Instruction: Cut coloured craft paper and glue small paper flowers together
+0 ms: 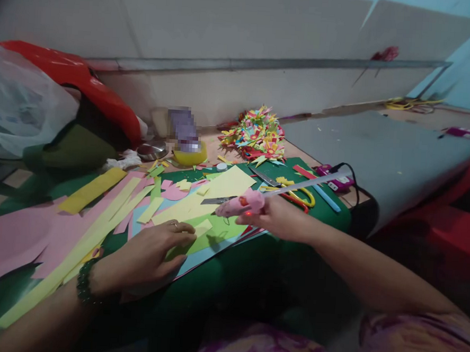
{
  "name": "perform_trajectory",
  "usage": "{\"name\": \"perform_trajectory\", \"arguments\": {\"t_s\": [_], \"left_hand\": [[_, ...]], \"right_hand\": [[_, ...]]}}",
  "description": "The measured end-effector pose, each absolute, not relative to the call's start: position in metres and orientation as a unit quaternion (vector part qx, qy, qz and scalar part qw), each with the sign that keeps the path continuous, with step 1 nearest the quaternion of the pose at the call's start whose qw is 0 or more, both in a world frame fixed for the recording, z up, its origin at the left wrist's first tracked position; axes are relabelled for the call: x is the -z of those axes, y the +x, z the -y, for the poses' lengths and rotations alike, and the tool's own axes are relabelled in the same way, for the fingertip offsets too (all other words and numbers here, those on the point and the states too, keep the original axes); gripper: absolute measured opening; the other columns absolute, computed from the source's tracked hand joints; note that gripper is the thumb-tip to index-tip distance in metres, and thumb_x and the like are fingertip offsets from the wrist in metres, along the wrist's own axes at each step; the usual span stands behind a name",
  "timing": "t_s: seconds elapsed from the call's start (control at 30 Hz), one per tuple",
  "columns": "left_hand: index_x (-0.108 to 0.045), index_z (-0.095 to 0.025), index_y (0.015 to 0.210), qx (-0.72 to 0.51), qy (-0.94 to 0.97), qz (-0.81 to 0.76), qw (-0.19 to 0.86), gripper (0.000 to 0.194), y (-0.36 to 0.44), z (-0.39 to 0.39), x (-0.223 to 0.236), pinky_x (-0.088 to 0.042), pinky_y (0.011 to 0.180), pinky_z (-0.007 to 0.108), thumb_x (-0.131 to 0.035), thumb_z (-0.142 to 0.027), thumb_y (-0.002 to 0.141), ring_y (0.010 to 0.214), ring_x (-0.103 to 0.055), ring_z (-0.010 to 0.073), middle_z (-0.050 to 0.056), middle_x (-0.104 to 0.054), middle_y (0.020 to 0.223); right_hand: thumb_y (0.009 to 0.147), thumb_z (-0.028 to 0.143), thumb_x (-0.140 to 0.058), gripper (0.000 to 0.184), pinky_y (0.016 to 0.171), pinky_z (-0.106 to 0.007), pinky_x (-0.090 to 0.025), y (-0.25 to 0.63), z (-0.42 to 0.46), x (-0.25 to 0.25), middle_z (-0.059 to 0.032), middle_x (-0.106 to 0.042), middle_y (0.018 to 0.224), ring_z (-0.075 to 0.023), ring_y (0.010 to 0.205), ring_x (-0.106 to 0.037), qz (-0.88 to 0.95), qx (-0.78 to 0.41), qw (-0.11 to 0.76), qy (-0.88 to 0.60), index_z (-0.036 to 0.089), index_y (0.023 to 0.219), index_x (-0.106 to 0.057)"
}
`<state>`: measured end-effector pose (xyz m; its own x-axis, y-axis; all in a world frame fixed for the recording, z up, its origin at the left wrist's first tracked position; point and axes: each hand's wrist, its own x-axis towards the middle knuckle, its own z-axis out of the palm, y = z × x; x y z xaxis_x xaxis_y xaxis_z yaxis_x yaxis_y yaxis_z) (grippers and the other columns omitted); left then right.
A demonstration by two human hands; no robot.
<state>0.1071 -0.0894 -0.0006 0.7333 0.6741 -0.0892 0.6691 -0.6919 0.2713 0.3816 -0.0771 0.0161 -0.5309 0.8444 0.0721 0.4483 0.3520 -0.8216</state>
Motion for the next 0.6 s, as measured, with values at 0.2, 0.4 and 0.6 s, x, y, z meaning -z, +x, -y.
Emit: {"name": "perform_trajectory", "arguments": {"t_s": [0.2, 0.4, 0.6], "left_hand": [[-0.067, -0.020, 0.090, -0.003, 0.920, -0.366, 0.138, 0.022, 0.108, 0.089, 0.000, -0.048, 0.080, 0.034, -0.047, -0.018, 0.081, 0.096, -0.059, 0.0235, 0.008, -0.067, 0.103], [-0.066, -0.019, 0.086, 0.007, 0.917, -0.372, 0.142, 0.020, 0.109, 0.089, -0.001, -0.048, 0.080, 0.035, -0.047, -0.017, 0.080, 0.096, -0.059, 0.0241, 0.009, -0.068, 0.104], [-0.067, -0.018, 0.087, 0.018, 0.915, -0.379, 0.140, 0.019, 0.110, 0.089, -0.003, -0.048, 0.080, 0.035, -0.048, -0.018, 0.080, 0.097, -0.058, 0.0244, 0.008, -0.067, 0.106]], "right_hand": [[0.081, 0.038, -0.062, 0.027, 0.076, -0.026, -0.048, 0.364, 0.067, 0.004, -0.0018, -0.072, 0.100, -0.0213, 0.089, -0.064, 0.817, -0.315, 0.178, -0.449, 0.025, 0.102, -0.074], [0.083, 0.037, -0.059, 0.028, 0.075, -0.025, -0.046, 0.365, 0.066, 0.009, -0.0004, -0.072, 0.097, -0.0190, 0.087, -0.063, 0.822, -0.327, 0.165, -0.435, 0.027, 0.105, -0.073], [0.083, 0.041, -0.057, 0.029, 0.069, -0.024, -0.044, 0.364, 0.066, 0.007, -0.0013, -0.072, 0.090, -0.0183, 0.080, -0.062, 0.818, -0.304, 0.126, -0.472, 0.025, 0.100, -0.074]]}}
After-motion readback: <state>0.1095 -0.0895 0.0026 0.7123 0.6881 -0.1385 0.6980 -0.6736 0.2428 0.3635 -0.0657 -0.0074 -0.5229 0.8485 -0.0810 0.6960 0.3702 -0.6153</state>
